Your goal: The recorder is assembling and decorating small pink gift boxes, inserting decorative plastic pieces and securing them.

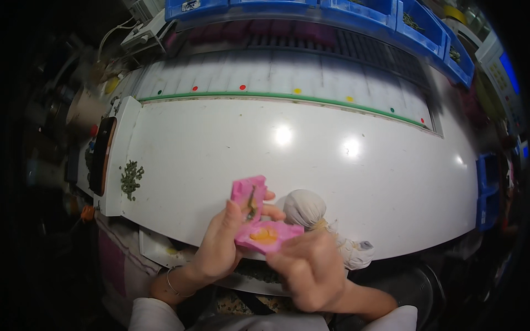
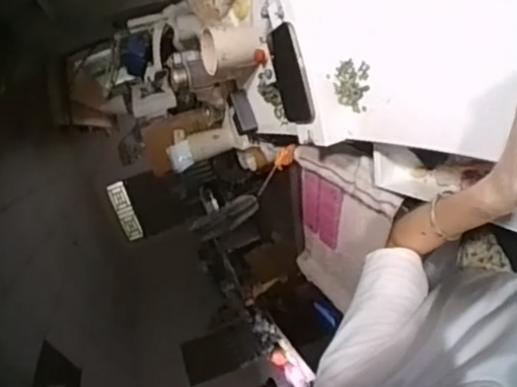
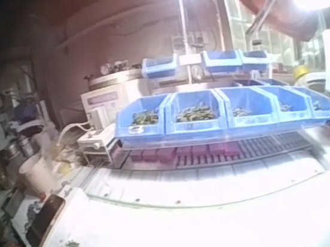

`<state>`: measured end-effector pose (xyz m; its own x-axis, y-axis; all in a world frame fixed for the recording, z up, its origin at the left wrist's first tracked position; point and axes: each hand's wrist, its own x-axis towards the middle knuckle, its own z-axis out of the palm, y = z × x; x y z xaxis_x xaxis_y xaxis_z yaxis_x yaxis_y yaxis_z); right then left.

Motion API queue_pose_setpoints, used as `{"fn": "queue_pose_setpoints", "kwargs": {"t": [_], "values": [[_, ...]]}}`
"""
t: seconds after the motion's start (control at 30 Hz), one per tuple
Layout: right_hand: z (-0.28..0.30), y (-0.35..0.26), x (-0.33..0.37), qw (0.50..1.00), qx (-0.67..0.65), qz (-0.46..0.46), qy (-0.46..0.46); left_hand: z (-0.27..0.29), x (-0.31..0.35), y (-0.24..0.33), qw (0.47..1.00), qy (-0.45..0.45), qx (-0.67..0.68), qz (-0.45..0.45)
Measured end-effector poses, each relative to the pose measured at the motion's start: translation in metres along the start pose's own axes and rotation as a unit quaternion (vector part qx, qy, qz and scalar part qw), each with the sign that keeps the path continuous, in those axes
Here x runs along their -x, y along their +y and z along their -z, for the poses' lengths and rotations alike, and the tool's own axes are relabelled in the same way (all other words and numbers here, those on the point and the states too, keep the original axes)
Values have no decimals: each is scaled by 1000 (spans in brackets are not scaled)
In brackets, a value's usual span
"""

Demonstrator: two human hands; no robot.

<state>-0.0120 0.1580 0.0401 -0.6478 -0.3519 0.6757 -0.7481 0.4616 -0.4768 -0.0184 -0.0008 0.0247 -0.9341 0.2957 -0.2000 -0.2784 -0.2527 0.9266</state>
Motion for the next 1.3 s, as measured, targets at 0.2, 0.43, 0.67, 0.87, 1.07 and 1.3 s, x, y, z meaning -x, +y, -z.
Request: {"fn": "queue_pose_setpoints", "kwargs": {"t": [0.2, 0.43, 0.67, 0.87, 1.07, 1.3], "values": [[-5, -19, 5, 984, -96, 18, -151, -2, -2, -2, 992, 30, 86, 87], [-9, -3, -31, 954, -134, -269, -22, -8, 2, 7, 998, 23, 46, 36], [-9, 2, -32, 904, -243, -350, -28, -4, 5, 7, 998, 10, 34, 56], [-8, -5, -38, 833, -343, -435, 6, 0, 2, 12, 999, -3, -16, 50], [-1, 8, -39, 832, -343, -424, -102, -1, -1, 22, 997, 2, -53, 60], [6, 14, -40, 746, -446, -485, -91, 3, -6, 13, 996, -17, 43, 76]]}}
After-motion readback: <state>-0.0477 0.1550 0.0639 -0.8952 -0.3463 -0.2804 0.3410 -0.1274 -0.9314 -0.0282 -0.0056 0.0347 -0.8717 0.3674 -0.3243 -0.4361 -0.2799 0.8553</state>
